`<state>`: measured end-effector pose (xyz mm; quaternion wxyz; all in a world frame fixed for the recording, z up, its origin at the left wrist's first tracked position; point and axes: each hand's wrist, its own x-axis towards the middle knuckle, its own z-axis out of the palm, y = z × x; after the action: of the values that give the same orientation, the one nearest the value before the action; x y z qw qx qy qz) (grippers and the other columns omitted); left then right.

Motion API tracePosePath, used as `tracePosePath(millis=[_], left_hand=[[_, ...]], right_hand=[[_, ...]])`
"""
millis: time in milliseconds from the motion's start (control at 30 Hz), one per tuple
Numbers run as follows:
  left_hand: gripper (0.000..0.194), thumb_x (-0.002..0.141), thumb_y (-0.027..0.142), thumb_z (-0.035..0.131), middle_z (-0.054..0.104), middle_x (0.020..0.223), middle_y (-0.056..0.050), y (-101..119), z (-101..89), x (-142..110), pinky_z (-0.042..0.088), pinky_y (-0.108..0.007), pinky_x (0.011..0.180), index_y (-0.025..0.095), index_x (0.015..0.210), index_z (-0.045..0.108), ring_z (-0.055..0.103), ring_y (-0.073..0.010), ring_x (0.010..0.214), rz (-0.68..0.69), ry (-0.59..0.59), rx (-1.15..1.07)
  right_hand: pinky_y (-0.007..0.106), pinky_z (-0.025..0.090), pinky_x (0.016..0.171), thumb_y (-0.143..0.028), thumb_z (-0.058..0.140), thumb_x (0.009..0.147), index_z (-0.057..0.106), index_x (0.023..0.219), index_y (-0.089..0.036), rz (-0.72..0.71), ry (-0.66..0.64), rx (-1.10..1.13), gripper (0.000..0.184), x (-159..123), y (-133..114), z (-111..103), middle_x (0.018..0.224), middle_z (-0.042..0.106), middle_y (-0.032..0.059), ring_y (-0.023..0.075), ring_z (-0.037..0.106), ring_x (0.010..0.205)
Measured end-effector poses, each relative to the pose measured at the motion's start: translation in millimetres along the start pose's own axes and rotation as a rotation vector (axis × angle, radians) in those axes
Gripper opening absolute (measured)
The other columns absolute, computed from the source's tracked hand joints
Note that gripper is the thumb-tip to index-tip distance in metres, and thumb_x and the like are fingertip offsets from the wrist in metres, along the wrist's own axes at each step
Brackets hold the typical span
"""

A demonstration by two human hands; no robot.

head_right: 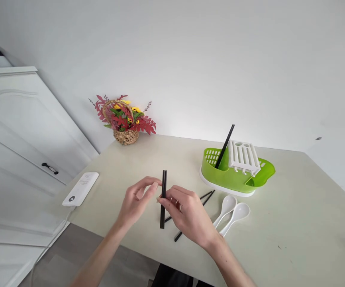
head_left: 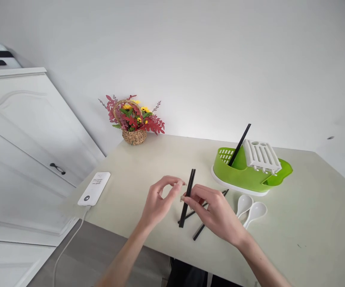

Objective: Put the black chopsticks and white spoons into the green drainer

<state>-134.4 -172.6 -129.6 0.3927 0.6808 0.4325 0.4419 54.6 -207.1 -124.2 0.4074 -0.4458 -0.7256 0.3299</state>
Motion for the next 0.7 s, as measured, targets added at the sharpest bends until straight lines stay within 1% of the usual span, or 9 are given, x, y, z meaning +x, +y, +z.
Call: tracePosePath(millis=[67,133,233,300,433,567,633,700], left_hand=[[0.023,0.097,0.041,0.063,0.078,0.108,-0.005,22.3,-1.5,6.4,0.053,-0.033,0.099,0.022,0.098,0.077,0.07,-0.0229,0.107,-0.013,-0.067,0.008],[0.022,0.095,0.041,0.067,0.079,0.103,-0.004,39.4,-1.4,10.4,0.054,-0.032,0.094,0.022,0.094,0.078,0.071,-0.0231,0.103,-0.031,-0.131,0.033],[0.021,0.093,0.04,0.07,0.079,0.097,-0.004,54.1,2.0,12.3,0.056,-0.031,0.089,0.022,0.088,0.078,0.072,-0.0224,0.097,-0.031,-0.171,0.06],[0.021,0.093,0.04,0.071,0.08,0.097,-0.003,58.9,6.2,12.9,0.056,-0.031,0.09,0.022,0.087,0.079,0.073,-0.022,0.097,-0.015,-0.169,0.065],[0.026,0.094,0.045,0.071,0.081,0.094,-0.003,67.7,16.1,21.7,0.057,-0.031,0.089,0.021,0.088,0.08,0.074,-0.0222,0.096,0.022,-0.092,0.065],[0.031,0.092,0.049,0.072,0.081,0.091,-0.003,82.5,22.9,46.6,0.058,-0.034,0.094,0.02,0.085,0.08,0.075,-0.0224,0.096,0.112,0.027,0.02],[0.033,0.091,0.051,0.073,0.081,0.092,-0.004,91.5,25.2,64.2,0.057,-0.036,0.097,0.019,0.085,0.08,0.076,-0.0223,0.096,0.165,0.071,-0.026],[0.036,0.089,0.054,0.074,0.081,0.094,-0.005,100.7,28.0,83.9,0.057,-0.037,0.098,0.019,0.086,0.08,0.076,-0.0225,0.098,0.213,0.118,-0.059]], right_hand=[[0.028,0.037,0.06,-0.036,0.056,0.103,0.053,0.075,-0.024,0.017,-0.022,0.014,0.031,-3.7,-7.3,-1.4,0.071,0.055,-0.003,0.0129,0.046,0.062],[0.028,0.035,0.058,-0.035,0.056,0.103,0.05,0.073,-0.024,0.034,-0.03,0.027,0.033,-8.0,-11.7,-3.2,0.067,0.052,-0.004,0.0124,0.043,0.06],[0.027,0.033,0.056,-0.034,0.056,0.103,0.045,0.071,-0.024,0.043,-0.023,0.041,0.035,-15.5,-14.1,-7.4,0.066,0.049,-0.0046,0.012,0.04,0.06],[0.027,0.034,0.058,-0.034,0.055,0.103,0.045,0.072,-0.024,0.052,-0.008,0.044,0.035,-21.0,-13.7,-10.7,0.067,0.049,-0.0045,0.0121,0.041,0.061],[0.028,0.034,0.059,-0.039,0.055,0.104,0.043,0.071,-0.024,0.095,0.0,0.049,0.037,-33.9,-7.2,-14.1,0.069,0.048,-0.0038,0.0129,0.041,0.062],[0.029,0.036,0.061,-0.046,0.052,0.104,0.042,0.067,-0.024,0.119,-0.034,0.053,0.044,-51.1,9.6,-14.1,0.071,0.048,-0.0018,0.0142,0.044,0.065],[0.029,0.038,0.061,-0.049,0.051,0.104,0.052,0.068,-0.024,0.15,-0.035,0.055,0.044,-62.1,20.0,-16.3,0.073,0.051,-0.0006,0.0146,0.046,0.066],[0.029,0.041,0.062,-0.05,0.05,0.104,0.065,0.076,-0.024,0.184,-0.069,0.063,0.041,-75.4,30.3,-22.0,0.078,0.058,0.0008,0.0146,0.05,0.067]])
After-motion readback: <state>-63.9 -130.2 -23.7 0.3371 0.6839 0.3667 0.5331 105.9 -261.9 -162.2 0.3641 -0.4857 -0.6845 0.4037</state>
